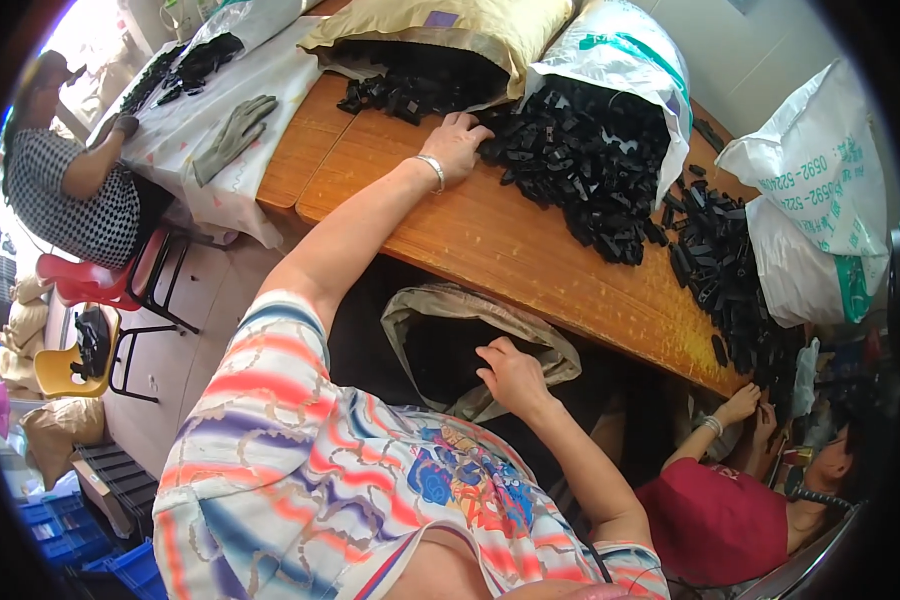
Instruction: Sorting and inspecting small black plastic buckles on a wooden workbench and putting them into a bag.
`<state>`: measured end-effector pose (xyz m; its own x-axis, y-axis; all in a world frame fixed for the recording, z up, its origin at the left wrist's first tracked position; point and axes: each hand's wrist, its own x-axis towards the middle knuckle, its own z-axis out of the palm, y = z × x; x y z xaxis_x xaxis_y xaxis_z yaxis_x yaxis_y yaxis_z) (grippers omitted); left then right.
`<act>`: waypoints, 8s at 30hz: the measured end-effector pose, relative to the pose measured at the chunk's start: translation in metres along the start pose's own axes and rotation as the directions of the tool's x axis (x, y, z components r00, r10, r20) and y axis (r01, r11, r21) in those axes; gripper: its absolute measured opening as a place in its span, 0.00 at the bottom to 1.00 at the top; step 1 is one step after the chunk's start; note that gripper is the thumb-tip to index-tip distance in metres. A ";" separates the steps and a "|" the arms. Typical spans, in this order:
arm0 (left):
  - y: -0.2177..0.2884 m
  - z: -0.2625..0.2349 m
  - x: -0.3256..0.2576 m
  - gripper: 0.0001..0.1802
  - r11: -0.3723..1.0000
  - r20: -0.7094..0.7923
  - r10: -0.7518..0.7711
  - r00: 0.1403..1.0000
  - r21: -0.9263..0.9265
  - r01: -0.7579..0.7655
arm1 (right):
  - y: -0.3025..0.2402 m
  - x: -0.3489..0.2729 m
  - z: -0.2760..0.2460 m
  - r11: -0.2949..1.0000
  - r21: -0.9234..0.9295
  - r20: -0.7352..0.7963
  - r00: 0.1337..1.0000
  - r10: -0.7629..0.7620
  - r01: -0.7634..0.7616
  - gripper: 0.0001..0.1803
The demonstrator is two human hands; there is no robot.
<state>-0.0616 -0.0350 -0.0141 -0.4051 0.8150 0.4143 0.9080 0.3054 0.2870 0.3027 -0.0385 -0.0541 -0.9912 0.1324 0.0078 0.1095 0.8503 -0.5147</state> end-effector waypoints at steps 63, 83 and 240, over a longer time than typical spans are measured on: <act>0.026 -0.050 -0.104 0.16 0.959 0.126 0.042 0.991 -0.282 -0.004 | 0.001 0.161 -0.055 0.953 -0.218 -0.392 0.875 -0.284 0.212 0.15; 0.060 -0.033 -0.083 0.09 0.903 0.067 -0.155 0.986 -0.396 0.169 | 0.041 0.127 -0.109 0.998 -0.042 -0.536 0.844 0.022 -0.053 0.13; -0.012 -0.039 -0.042 0.12 0.953 -0.121 -0.240 0.963 -0.217 0.210 | 0.043 0.153 -0.103 0.963 -0.231 -0.404 0.914 0.035 -0.139 0.16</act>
<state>-0.0597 -0.0920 -0.0015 -0.6211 0.6523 0.4344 0.7569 0.3554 0.5484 0.1638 0.0706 0.0135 -0.8718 0.3568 0.3356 0.2608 0.9180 -0.2987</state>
